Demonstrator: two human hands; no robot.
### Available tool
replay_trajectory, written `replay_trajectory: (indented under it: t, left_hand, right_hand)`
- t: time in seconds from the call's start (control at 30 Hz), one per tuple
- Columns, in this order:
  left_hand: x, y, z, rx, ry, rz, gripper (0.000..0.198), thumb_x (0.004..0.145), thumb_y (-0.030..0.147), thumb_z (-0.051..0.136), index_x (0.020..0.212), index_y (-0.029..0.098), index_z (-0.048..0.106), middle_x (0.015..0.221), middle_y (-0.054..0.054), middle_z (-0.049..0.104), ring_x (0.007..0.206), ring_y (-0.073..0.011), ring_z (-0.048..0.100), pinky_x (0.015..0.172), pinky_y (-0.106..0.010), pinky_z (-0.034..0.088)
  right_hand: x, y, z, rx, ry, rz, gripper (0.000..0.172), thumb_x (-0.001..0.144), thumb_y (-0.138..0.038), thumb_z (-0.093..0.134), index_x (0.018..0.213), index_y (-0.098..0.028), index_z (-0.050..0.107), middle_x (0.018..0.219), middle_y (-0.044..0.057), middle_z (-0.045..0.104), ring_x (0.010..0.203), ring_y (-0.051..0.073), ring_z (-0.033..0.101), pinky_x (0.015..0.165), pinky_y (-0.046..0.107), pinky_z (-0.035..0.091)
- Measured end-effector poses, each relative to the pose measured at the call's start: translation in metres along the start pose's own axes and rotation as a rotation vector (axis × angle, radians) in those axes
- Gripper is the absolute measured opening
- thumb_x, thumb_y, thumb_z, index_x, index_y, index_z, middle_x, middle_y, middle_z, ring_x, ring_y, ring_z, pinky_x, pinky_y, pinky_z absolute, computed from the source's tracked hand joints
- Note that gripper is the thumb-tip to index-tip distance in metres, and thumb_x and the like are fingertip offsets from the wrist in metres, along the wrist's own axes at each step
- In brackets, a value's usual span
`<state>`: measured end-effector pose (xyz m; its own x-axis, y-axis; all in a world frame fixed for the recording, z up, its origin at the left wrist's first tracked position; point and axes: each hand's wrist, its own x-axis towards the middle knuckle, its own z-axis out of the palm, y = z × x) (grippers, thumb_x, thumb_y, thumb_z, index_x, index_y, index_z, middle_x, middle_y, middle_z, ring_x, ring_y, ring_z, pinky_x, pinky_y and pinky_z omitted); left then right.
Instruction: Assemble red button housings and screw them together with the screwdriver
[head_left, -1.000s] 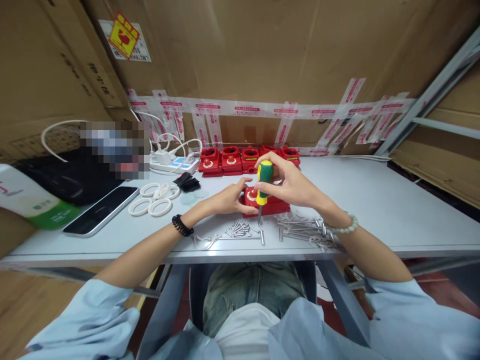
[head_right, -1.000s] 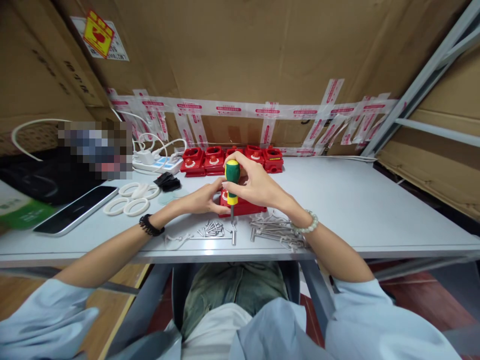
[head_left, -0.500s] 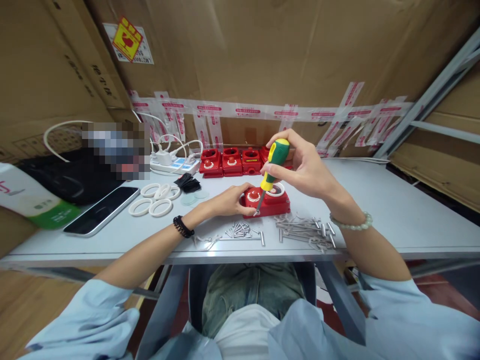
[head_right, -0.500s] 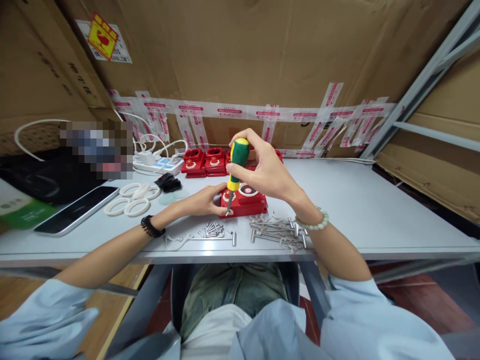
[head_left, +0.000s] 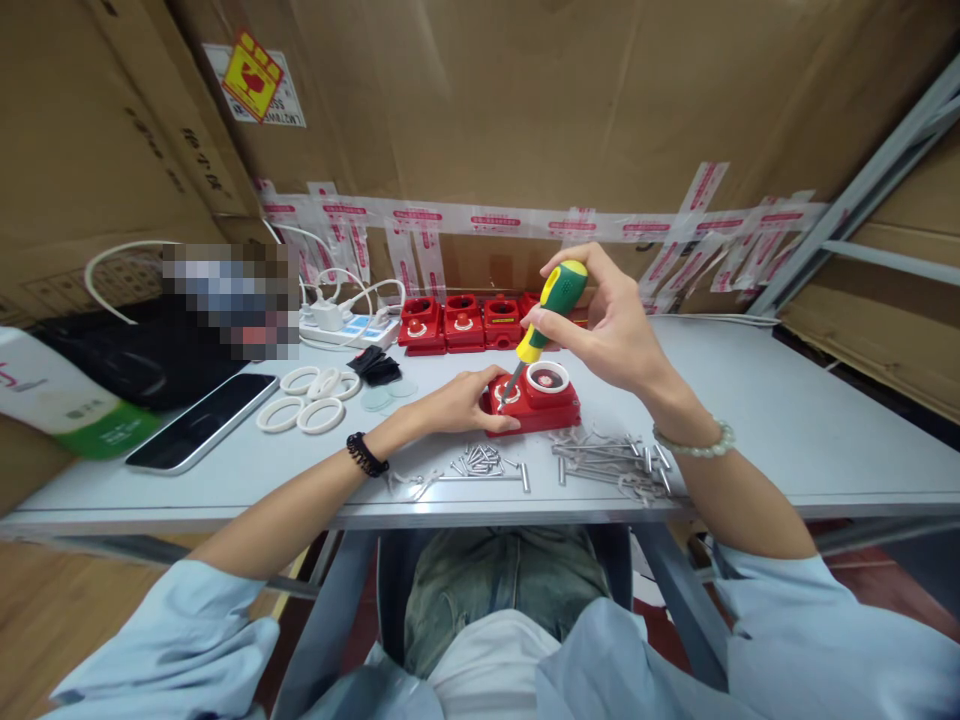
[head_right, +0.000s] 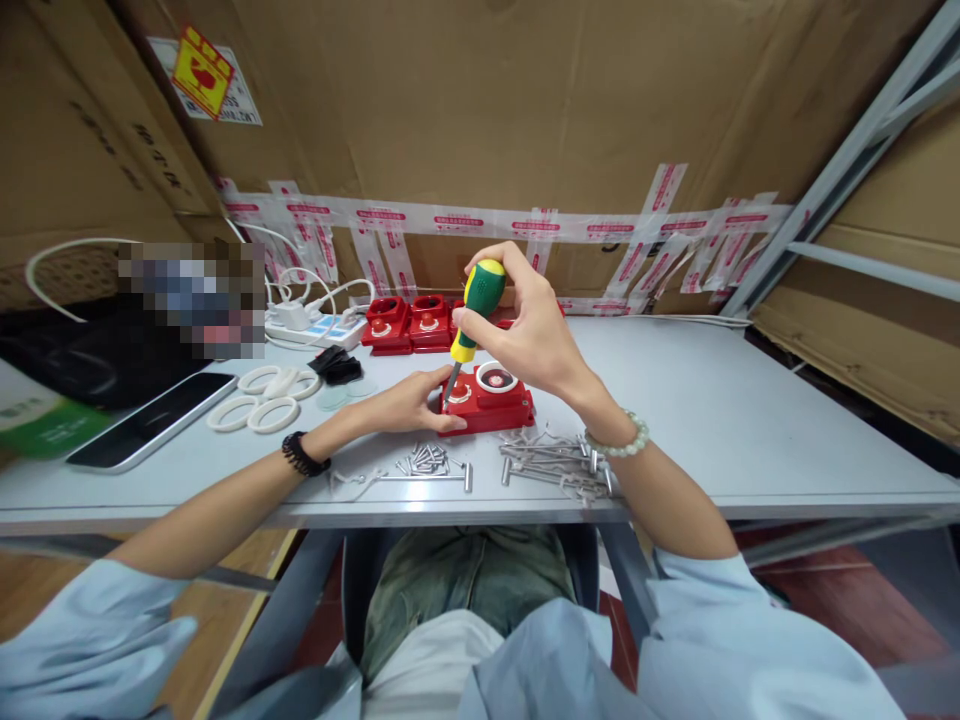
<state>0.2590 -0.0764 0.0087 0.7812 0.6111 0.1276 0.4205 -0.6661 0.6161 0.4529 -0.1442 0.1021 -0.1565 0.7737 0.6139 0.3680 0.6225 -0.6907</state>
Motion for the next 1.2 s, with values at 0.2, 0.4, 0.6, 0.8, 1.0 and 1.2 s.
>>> replay_trajectory:
  t: [0.2, 0.4, 0.6, 0.8, 1.0, 1.2]
  left_hand:
    - [0.001, 0.000, 0.001, 0.006, 0.010, -0.017, 0.056, 0.075, 0.057, 0.071, 0.112, 0.018, 0.054, 0.098, -0.007, 0.068, 0.080, -0.0219, 0.062, 0.071, -0.033, 0.046]
    - [0.001, -0.003, 0.002, 0.006, 0.010, -0.008, 0.056, 0.075, 0.057, 0.070, 0.114, 0.018, 0.055, 0.100, -0.007, 0.069, 0.081, -0.0223, 0.063, 0.072, -0.034, 0.047]
    - [0.002, -0.001, 0.001, 0.003, 0.000, 0.005, 0.055, 0.077, 0.056, 0.069, 0.112, 0.017, 0.054, 0.101, -0.008, 0.069, 0.082, -0.0225, 0.063, 0.074, -0.034, 0.047]
    - [0.002, -0.003, 0.002, 0.023, 0.003, 0.008, 0.052, 0.078, 0.057, 0.068, 0.110, 0.019, 0.054, 0.099, -0.007, 0.069, 0.080, -0.0220, 0.062, 0.072, -0.033, 0.046]
    - [0.003, -0.005, 0.003, 0.059, 0.008, 0.006, 0.050, 0.078, 0.059, 0.067, 0.106, 0.019, 0.054, 0.093, -0.006, 0.068, 0.078, -0.0223, 0.062, 0.069, -0.033, 0.045]
    - [0.004, -0.006, 0.003, 0.053, 0.013, 0.020, 0.048, 0.078, 0.059, 0.067, 0.100, 0.019, 0.055, 0.087, -0.005, 0.067, 0.073, -0.0214, 0.060, 0.066, -0.034, 0.046]
  right_hand:
    - [0.000, 0.002, 0.002, 0.015, -0.009, -0.005, 0.032, 0.077, -0.026, 0.072, 0.101, -0.026, 0.049, 0.092, 0.000, 0.054, 0.078, 0.016, 0.060, 0.069, 0.036, 0.061]
    - [-0.001, 0.003, 0.001, -0.003, -0.027, 0.003, 0.032, 0.078, -0.027, 0.071, 0.102, -0.026, 0.049, 0.091, 0.001, 0.055, 0.078, 0.017, 0.060, 0.068, 0.036, 0.061]
    - [-0.001, 0.004, 0.005, 0.006, -0.038, -0.002, 0.032, 0.077, -0.022, 0.070, 0.101, -0.025, 0.049, 0.089, 0.000, 0.054, 0.075, 0.015, 0.059, 0.068, 0.033, 0.060]
    - [-0.002, 0.007, 0.008, 0.009, -0.066, 0.005, 0.032, 0.077, -0.025, 0.070, 0.101, -0.025, 0.048, 0.090, 0.000, 0.054, 0.075, 0.015, 0.060, 0.067, 0.032, 0.059]
    - [-0.003, 0.006, 0.008, -0.021, -0.065, -0.019, 0.032, 0.078, -0.024, 0.069, 0.102, -0.026, 0.049, 0.090, 0.000, 0.055, 0.076, 0.016, 0.059, 0.067, 0.033, 0.057]
    - [-0.006, -0.005, 0.012, -0.057, -0.115, -0.055, 0.031, 0.081, -0.023, 0.065, 0.107, -0.026, 0.049, 0.096, 0.001, 0.058, 0.079, 0.016, 0.060, 0.070, 0.033, 0.056]
